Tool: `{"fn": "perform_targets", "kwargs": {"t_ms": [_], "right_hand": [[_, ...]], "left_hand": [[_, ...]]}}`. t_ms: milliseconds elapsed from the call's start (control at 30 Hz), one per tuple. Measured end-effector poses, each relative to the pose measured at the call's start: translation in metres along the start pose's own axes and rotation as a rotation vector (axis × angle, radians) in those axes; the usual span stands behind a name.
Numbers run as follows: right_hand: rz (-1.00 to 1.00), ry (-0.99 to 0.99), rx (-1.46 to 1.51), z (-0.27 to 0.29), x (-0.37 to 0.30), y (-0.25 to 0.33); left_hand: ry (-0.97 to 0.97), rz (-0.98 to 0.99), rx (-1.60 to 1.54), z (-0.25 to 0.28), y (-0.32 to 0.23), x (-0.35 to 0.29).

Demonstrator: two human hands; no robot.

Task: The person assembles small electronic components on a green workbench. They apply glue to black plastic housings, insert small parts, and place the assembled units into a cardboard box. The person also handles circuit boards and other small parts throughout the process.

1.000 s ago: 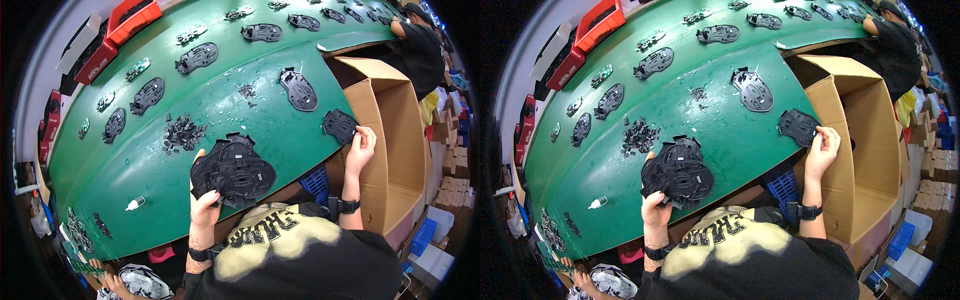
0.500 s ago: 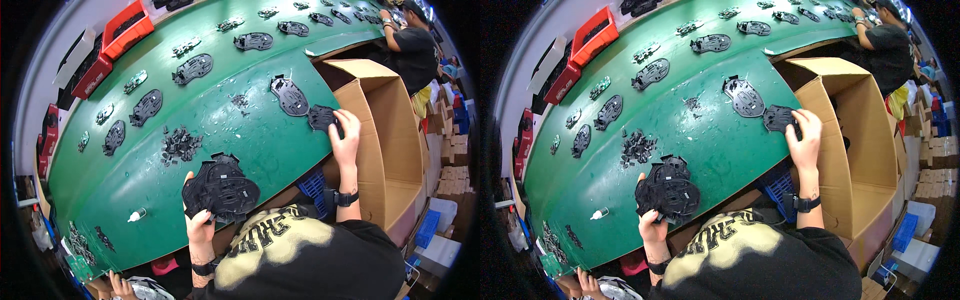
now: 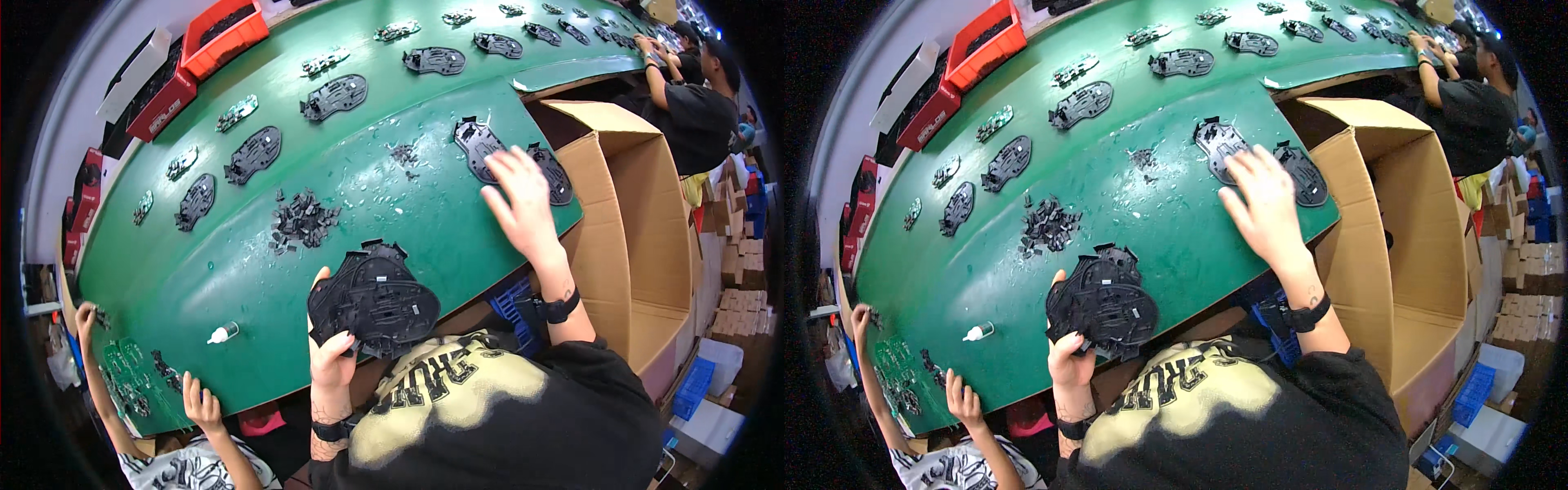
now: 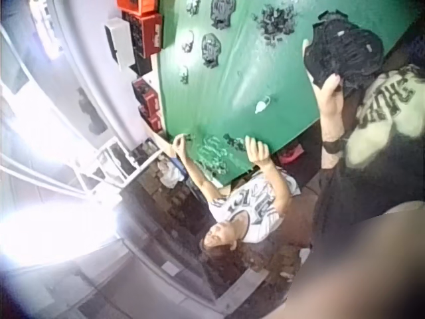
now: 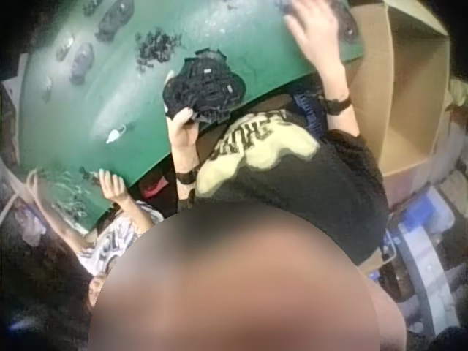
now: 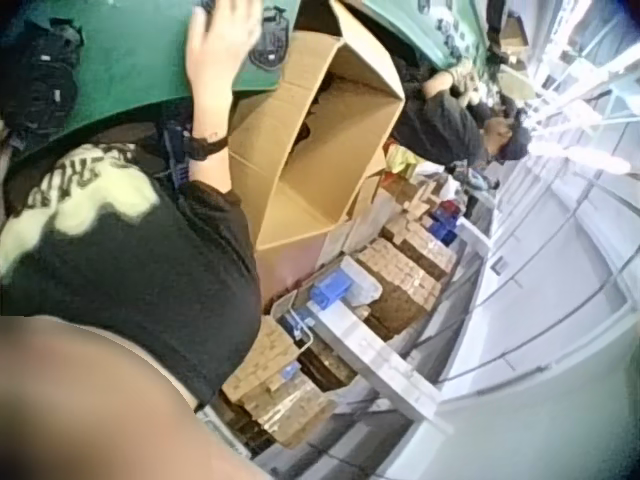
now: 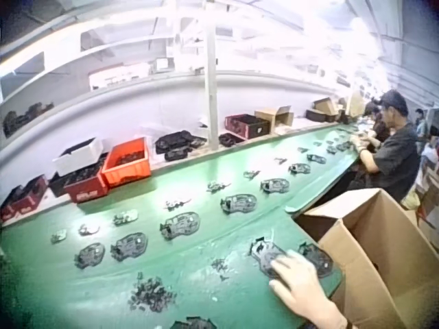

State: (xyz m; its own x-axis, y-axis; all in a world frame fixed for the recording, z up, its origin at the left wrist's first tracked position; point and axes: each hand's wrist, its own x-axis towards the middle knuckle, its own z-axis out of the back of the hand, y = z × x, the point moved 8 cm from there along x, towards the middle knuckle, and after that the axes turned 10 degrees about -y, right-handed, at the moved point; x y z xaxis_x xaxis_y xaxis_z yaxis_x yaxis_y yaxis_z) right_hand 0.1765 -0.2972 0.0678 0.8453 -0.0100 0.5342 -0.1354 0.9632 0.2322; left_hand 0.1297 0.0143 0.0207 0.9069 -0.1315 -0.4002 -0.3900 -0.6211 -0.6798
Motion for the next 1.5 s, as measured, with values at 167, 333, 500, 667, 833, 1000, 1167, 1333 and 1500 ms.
{"fn": "perform_targets", "kwargs": {"t_ms": [167,333,500,667,833,1000,1167,1333,1500], "right_hand": [[-0.055,0.088,0.006,0.005,-0.017,0.017],[-0.108,0.049,0.474,0.052,-0.010,0.072],[-0.246,0.494,0.909,0.020,-0.009,0.126],[-0.696,0.189,1.237,0.009,-0.035,0.078],[-0.631,-0.170,0.680,0.015,-0.055,0.020],[-0.179,-0.231,-0.020,0.030,-0.044,0.043],[-0.194,0.118,0.879,0.015,-0.015,0.098],[-0.039,0.596,0.890,-0.005,-0.012,0.161],[-0.786,0.579,1.220,-0.029,-0.045,0.121]], "left_hand": [[-0.054,-0.035,-0.001,0.013,-0.005,-0.008],[0.003,0.018,0.076,0.004,0.000,0.008],[0.096,0.034,0.141,-0.019,0.001,0.001],[0.123,0.094,0.030,-0.008,0.007,0.007],[0.035,-0.006,0.095,0.007,-0.006,0.002],[-0.013,-0.017,0.040,0.016,-0.009,0.000],[0.073,0.033,0.124,0.010,-0.009,-0.003],[0.043,0.021,0.257,0.012,-0.014,-0.016],[-0.154,-0.093,0.205,0.055,-0.032,-0.028]]}}
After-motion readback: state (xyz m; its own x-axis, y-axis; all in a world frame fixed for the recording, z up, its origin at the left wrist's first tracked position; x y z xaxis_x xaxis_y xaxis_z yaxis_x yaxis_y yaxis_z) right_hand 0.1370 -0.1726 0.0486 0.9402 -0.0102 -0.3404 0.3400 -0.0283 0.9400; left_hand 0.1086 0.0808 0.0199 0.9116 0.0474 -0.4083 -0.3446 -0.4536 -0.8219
